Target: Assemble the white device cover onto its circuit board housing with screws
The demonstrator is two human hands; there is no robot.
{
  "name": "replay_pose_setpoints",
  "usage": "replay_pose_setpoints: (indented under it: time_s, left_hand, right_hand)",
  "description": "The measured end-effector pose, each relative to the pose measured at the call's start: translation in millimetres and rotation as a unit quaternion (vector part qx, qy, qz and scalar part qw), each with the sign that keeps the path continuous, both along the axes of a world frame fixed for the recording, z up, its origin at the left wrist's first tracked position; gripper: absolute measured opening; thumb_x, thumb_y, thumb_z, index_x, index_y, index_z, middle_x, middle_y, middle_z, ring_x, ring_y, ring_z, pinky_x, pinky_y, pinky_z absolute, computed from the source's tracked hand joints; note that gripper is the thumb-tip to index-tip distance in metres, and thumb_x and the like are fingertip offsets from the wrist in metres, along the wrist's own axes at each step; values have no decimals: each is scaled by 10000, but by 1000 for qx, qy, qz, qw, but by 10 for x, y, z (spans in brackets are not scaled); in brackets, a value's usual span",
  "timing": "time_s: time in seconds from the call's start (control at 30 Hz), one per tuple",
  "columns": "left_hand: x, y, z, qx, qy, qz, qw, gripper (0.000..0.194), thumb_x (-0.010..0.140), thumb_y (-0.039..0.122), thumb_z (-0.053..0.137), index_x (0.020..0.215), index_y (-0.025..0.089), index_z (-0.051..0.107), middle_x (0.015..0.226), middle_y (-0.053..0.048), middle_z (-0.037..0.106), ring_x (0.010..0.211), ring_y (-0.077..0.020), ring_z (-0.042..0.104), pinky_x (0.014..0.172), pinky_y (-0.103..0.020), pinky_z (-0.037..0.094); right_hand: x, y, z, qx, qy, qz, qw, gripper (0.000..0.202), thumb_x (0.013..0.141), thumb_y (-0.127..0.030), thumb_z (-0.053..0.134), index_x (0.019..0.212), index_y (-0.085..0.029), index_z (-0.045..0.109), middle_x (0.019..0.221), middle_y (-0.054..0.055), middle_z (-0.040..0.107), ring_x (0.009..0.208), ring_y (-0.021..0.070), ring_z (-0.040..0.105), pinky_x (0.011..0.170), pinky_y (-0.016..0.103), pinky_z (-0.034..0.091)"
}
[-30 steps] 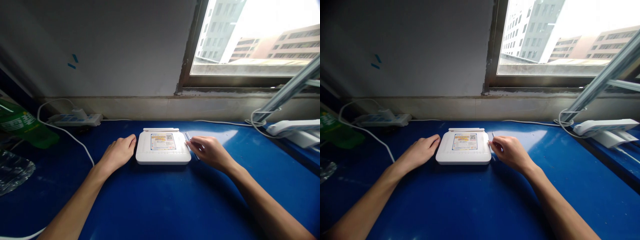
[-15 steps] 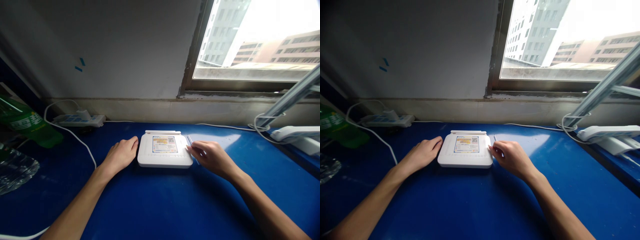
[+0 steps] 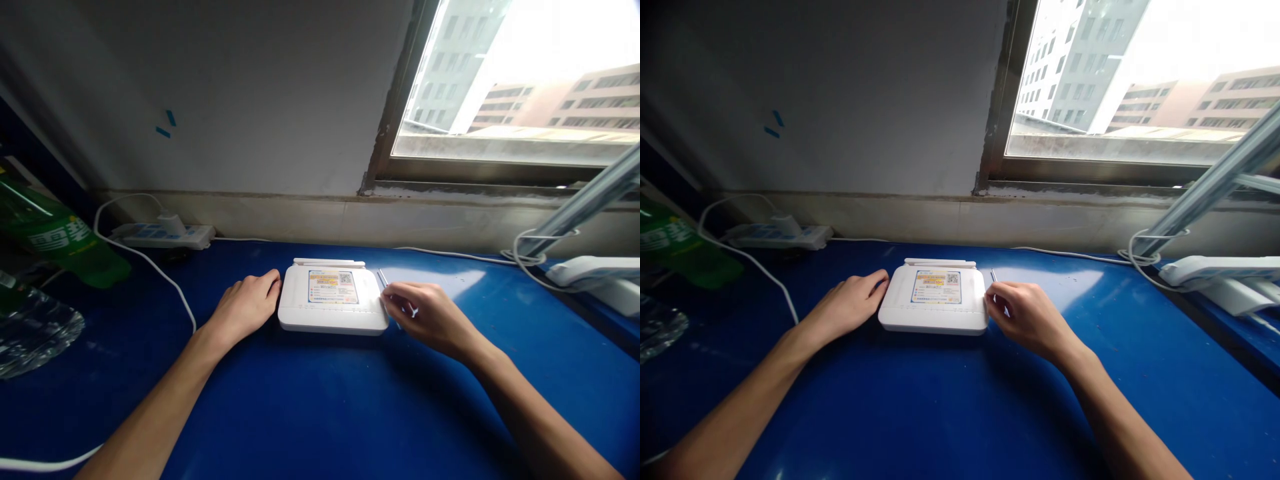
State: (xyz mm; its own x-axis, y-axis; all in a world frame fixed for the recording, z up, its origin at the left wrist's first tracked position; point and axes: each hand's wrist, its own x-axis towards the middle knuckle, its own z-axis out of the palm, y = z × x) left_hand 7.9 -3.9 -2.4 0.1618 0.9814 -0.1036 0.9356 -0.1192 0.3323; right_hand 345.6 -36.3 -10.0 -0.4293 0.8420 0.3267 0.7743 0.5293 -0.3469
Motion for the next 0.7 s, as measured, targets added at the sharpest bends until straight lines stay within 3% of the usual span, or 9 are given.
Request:
replay_pose_setpoints:
  time_s: [0.2, 0.3, 0.37, 0.5, 0.7]
  left_hand:
    - [-30, 76, -96, 26, -71, 48, 996, 285, 994, 475, 429, 986, 288, 644, 850, -65, 748, 755, -309, 697, 664, -353, 416]
    - [-13, 257, -150, 54, -146, 63, 986, 331, 993, 474, 432, 1072, 244, 656, 977, -83, 773, 923, -297, 717, 791, -358, 480]
    - [23, 429, -169, 58, -199, 40, 977, 390, 998, 470, 413, 1160, 219, 664, 1139, -89, 764, 1093, -271, 695, 923, -331, 482]
    - [134, 788, -163, -9, -269, -48, 962, 513, 978, 555, 420, 1219, 200, 702, 1288, -71, 732, 1210, -259, 653, 995, -302, 475]
    - [282, 1079, -58, -135, -265, -145, 944, 584, 927, 659, 500, 1106, 163, 750, 1095, -85, 782, 1030, -284, 694, 845, -324, 506]
  right_hand:
    - [1, -13, -3, -5, 16, -24, 1000, 227, 987, -322, 551, 806, -210, 629, 658, -3, 611, 551, 136, 498, 557, 282, 337]
    - [-9, -5, -23, 11, 11, -45, 999, 366, 1020, -418, 533, 722, -210, 577, 606, -13, 559, 528, 129, 442, 555, 289, 309]
    - [-11, 2, -36, 17, 11, -51, 998, 401, 1027, -445, 528, 703, -210, 556, 597, -18, 545, 525, 125, 423, 558, 289, 301]
    - [-6, 1, -47, 16, 16, -49, 999, 405, 1031, -456, 529, 710, -209, 555, 601, -22, 547, 523, 119, 418, 557, 283, 296]
    - [-7, -3, -44, 16, 18, -58, 998, 434, 1044, -465, 498, 695, -208, 519, 595, -20, 536, 525, 123, 408, 560, 287, 287]
